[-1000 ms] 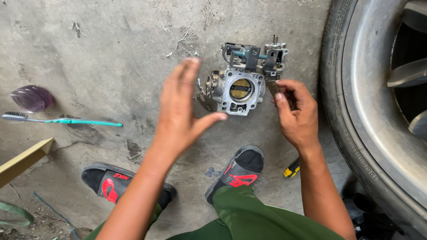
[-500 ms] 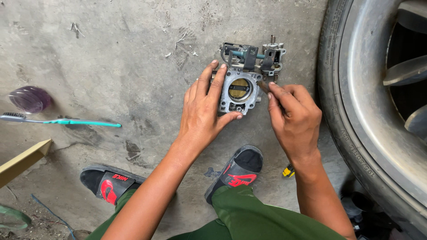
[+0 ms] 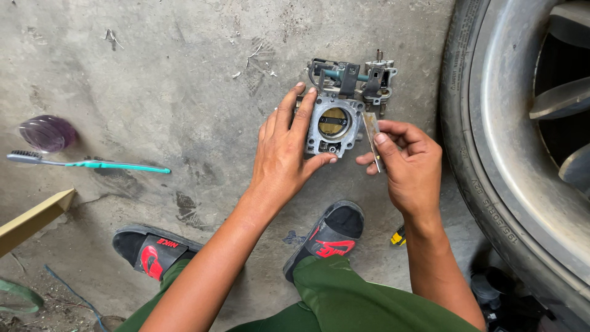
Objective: The person holds a disassembled carburetor and uses a small flat tool to scrape and clean the internal surfaces and edges. They rotate the carburetor to access different areas and continue scraping along the inner walls and mounting surfaces.
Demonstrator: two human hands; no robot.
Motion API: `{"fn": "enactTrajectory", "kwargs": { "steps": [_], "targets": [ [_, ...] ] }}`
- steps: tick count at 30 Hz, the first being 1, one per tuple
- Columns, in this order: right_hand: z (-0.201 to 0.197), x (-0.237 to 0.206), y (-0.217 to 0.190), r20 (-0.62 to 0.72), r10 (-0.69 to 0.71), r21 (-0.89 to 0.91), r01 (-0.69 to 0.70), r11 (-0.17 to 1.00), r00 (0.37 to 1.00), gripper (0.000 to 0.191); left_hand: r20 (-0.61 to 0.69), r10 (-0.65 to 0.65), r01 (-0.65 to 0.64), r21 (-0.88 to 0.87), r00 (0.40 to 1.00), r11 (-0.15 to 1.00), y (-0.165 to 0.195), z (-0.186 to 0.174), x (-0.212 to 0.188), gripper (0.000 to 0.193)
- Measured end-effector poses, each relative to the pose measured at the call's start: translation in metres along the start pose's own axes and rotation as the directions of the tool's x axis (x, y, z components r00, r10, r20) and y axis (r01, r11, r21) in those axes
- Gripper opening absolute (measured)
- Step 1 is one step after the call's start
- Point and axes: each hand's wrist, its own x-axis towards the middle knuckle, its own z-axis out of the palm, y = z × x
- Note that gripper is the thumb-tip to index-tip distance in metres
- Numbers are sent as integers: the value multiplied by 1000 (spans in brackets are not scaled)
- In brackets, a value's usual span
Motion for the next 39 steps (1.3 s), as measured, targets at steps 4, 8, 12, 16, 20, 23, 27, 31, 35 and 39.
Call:
{"fn": "enactTrajectory", "kwargs": {
  "steps": [4, 8, 12, 16, 20, 23, 27, 31, 35, 39],
  "targets": [
    [8, 0, 1, -50, -62, -92, 57, 994, 997, 19, 4, -9, 9, -12, 1000, 1000, 0, 0, 0, 113],
    [13, -3, 1, -85, -109, -199, 90, 976, 990, 18, 0, 3, -3, -8, 1000, 1000, -1, 0, -1, 112],
    [10, 1, 4, -71, -48, -110, 40, 993, 996, 20, 2, -5, 6, -36, 1000, 999, -1, -1, -1, 113],
    [6, 8, 8, -55, -11, 30, 12, 999, 998, 22, 2, -8, 8, -34, 1000, 999, 0, -1, -1, 113],
    [5, 7, 7, -42, 0, 54, 2, 999, 999, 21, -6, -4, 4, -38, 1000, 999, 1, -2, -1, 112],
    [6, 3, 4, -78, -72, -56, 68, 996, 994, 20, 1, -15, 15, -35, 1000, 999, 1, -2, 0, 112],
    [13, -2, -1, -69, -106, -117, 97, 988, 992, 19, 0, -18, 18, -32, 1000, 999, 0, -1, -1, 113],
    [19, -7, -4, -84, -229, -305, 194, 933, 970, 19, 2, -15, 15, -39, 1000, 999, -1, -1, -2, 112],
    [18, -7, 0, -56, -303, -357, 264, 896, 951, 15, 4, -18, 18, -34, 1000, 999, -2, 0, -1, 112],
    [19, 1, 8, -93, -199, -152, 184, 971, 976, 14, 9, -18, 18, -34, 1000, 999, -2, -1, -1, 112]
  ]
}}
